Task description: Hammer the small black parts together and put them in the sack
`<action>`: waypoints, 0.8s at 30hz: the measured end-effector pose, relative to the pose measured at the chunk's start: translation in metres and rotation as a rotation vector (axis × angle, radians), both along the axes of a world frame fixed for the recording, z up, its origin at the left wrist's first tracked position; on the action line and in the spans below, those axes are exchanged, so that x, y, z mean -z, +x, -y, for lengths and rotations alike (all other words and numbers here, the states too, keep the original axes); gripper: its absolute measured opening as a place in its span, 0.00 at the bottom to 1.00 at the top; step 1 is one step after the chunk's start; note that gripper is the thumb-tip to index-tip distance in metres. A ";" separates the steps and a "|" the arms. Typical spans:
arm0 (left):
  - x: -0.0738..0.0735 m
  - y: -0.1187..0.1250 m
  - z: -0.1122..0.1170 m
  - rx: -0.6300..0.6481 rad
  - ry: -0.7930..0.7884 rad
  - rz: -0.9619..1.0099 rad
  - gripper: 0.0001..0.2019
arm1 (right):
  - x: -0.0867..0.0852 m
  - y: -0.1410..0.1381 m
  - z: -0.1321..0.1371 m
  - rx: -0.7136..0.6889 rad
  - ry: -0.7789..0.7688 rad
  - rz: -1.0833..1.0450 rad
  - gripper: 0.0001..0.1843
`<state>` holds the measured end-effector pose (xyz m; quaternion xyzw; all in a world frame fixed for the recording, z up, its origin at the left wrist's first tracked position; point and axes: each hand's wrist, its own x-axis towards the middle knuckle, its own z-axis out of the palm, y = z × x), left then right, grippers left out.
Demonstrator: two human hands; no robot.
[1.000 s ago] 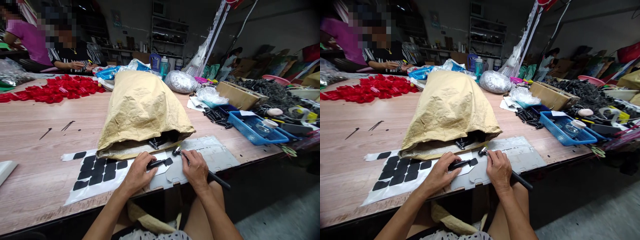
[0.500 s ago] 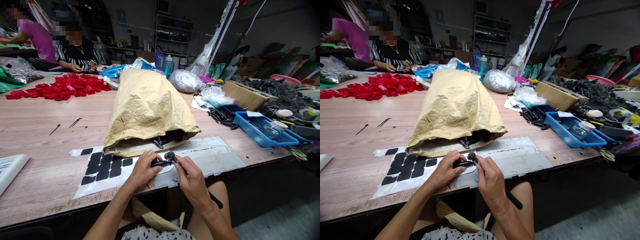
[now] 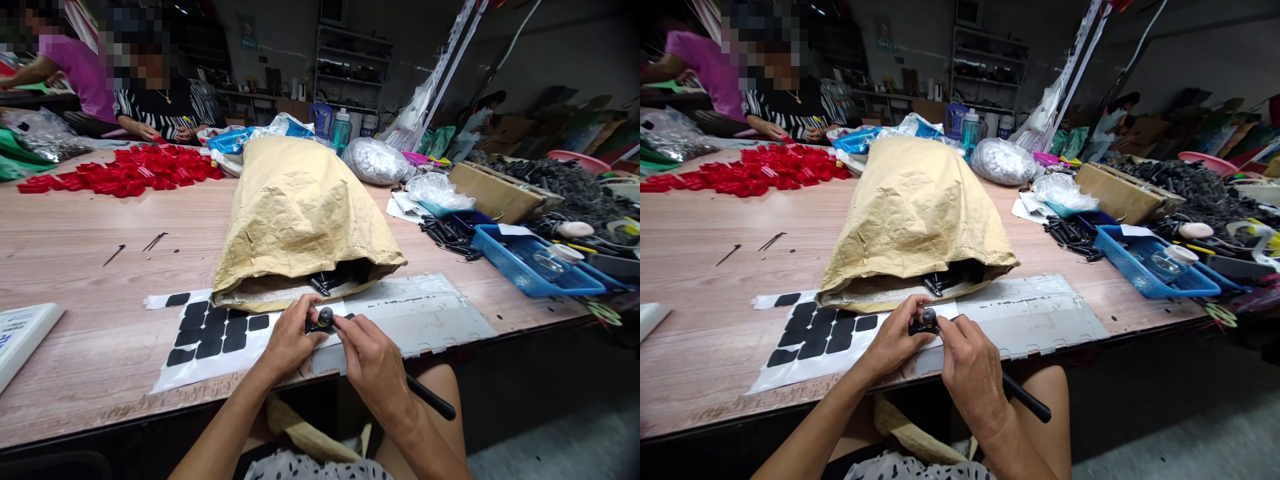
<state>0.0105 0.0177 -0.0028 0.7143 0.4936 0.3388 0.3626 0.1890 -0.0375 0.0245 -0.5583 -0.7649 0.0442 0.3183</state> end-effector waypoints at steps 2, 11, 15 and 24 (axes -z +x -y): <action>0.000 0.000 0.000 0.006 -0.007 -0.002 0.26 | -0.003 0.004 -0.001 0.033 0.038 -0.032 0.19; -0.002 0.000 0.000 0.012 0.037 -0.071 0.21 | -0.002 0.016 -0.002 0.080 -0.021 -0.030 0.18; -0.006 0.001 -0.001 0.015 0.071 -0.113 0.14 | -0.004 0.036 -0.011 0.167 0.055 -0.051 0.17; -0.010 0.002 -0.001 0.046 0.094 -0.138 0.07 | 0.033 0.086 -0.045 0.403 0.074 0.184 0.12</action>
